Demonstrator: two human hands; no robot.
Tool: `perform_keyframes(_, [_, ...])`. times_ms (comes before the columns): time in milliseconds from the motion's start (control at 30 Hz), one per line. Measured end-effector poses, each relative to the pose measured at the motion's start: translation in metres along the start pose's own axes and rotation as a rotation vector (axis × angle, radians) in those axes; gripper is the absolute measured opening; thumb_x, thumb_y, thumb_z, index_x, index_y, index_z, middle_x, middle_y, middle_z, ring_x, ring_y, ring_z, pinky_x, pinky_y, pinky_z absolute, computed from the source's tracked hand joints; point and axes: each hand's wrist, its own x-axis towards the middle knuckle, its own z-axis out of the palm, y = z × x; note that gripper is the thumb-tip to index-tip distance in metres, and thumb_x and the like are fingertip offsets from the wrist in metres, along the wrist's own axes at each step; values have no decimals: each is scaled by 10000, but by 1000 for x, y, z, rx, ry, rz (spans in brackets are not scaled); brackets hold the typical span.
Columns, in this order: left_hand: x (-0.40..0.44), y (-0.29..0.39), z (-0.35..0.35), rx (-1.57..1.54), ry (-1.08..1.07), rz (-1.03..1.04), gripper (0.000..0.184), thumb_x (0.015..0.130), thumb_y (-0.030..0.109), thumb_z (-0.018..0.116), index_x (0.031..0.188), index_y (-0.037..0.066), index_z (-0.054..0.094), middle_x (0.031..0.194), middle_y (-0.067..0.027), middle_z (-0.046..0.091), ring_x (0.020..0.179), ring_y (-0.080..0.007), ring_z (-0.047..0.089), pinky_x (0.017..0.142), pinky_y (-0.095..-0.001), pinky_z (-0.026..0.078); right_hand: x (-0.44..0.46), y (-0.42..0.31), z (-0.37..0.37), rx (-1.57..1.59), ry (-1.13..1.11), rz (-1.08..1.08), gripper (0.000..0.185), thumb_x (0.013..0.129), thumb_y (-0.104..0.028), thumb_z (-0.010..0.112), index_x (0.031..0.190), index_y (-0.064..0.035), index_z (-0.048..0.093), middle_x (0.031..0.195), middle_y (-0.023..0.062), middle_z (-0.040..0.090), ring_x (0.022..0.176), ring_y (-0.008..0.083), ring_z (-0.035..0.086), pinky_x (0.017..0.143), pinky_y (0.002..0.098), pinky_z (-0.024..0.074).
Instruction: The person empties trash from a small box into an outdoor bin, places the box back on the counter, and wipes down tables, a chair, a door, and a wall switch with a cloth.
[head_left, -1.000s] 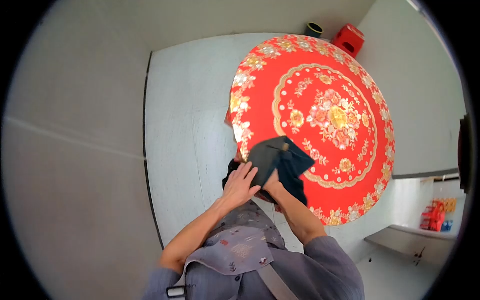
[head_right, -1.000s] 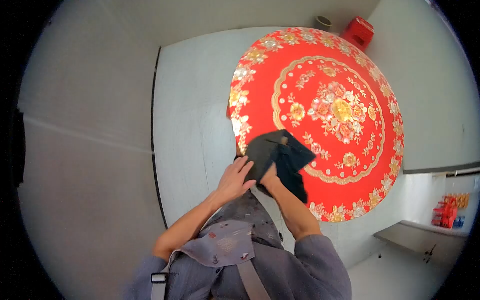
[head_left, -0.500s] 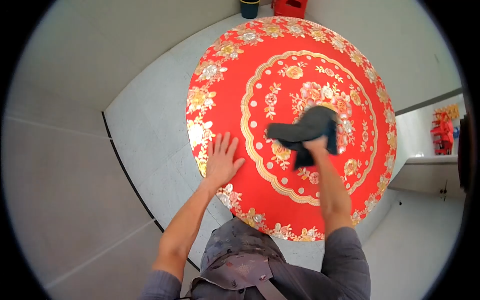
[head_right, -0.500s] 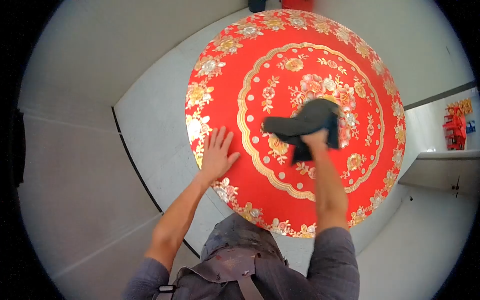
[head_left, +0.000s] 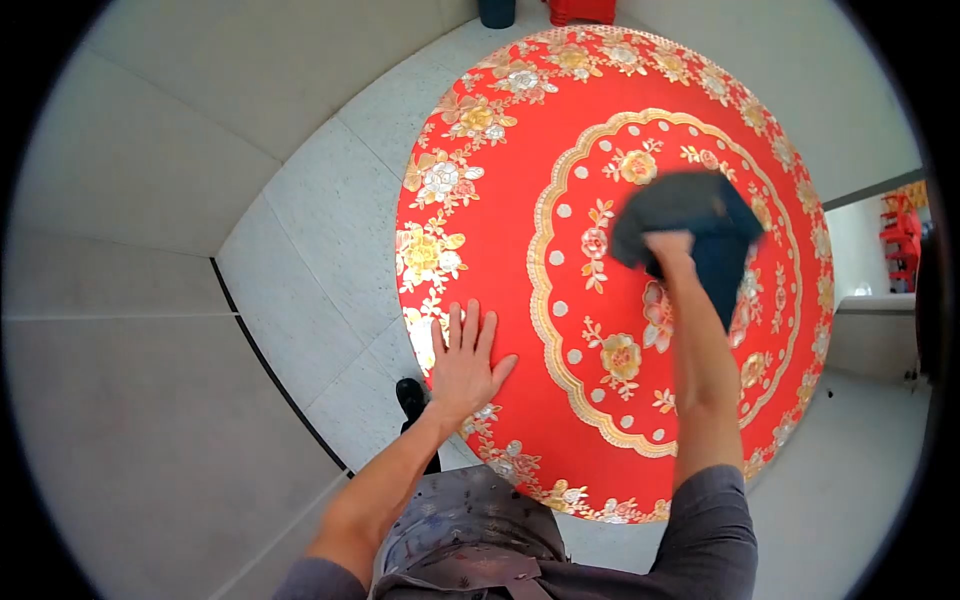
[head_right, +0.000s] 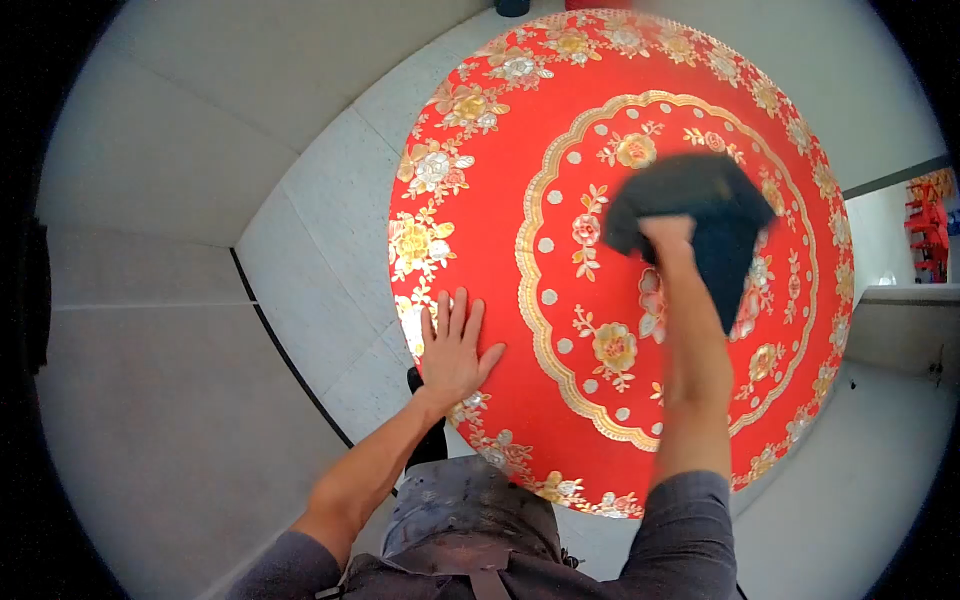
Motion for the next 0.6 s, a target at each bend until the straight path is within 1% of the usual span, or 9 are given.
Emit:
perform_keyframes(67, [0,-1,-4,-16,-14,13,802,919,552,616,1499,29,438,1630,-241,260,1522,-430,190,1208,-619,102,20,-112,-22,2,95,-157,575,856,-459,600,1334,-139,625,1447,98,580,1384,279,481,1182,451,306])
perform_keyframes(133, [1,-3,-9,-82,-27,38,804,913,552,623,1494,26,444,1631,-247,252,1525,-427,188,1205,-625,101,9,-207,-56,94,120,-256,534,919,-443,531,1342,-129,613,1487,97,545,1428,284,421,1203,490,248])
perform_keyframes(233, [-5,-20,-16,-224,17,139,769,897,538,652,1441,14,508,1585,-275,321,1495,-426,262,1201,-621,142,-35,-277,-57,76,204,-453,560,978,-434,461,1443,-129,525,1568,92,452,1491,287,324,1224,523,185])
perform_keyframes(300, [-11,-41,-17,-394,-65,336,700,886,500,677,1374,10,565,1468,-276,454,1411,-427,384,1195,-582,214,-80,-293,-50,274,194,-456,600,988,-433,461,1508,-133,451,1601,85,401,1509,284,285,1239,500,155])
perform_keyframes(333, [-13,-54,-22,-473,18,443,523,884,405,703,1213,3,643,1251,-218,597,1233,-399,525,1106,-518,362,-108,-296,-47,301,125,-405,598,993,-433,461,1512,-137,446,1600,81,403,1505,284,292,1238,495,157])
perform_keyframes(367, [-21,-70,-27,-487,18,447,523,884,405,703,1213,3,643,1251,-218,597,1233,-399,525,1106,-518,362,-139,-299,-44,327,58,-355,596,998,-432,460,1517,-141,441,1598,77,405,1500,284,300,1238,491,159])
perform_keyframes(433, [-37,-102,-43,-647,-312,699,330,867,304,728,999,5,682,1024,-144,657,1017,-344,611,916,-466,476,-198,-306,-51,397,-13,-233,585,996,-432,479,1503,-142,455,1576,79,430,1491,274,314,1235,469,175])
perform_keyframes(500, [-60,-130,-55,-705,-282,748,273,860,275,734,916,13,680,937,-121,657,930,-328,622,835,-448,488,-257,-318,-64,227,-16,-195,585,984,-448,510,1478,-136,480,1543,79,465,1474,263,339,1225,451,204])
perform_keyframes(600, [-64,-157,-70,-759,-223,756,227,853,245,741,817,29,681,830,-99,656,820,-310,637,735,-423,505,-318,-347,-69,482,-26,-28,601,941,-472,578,1444,-147,519,1505,88,499,1444,295,381,1210,473,233])
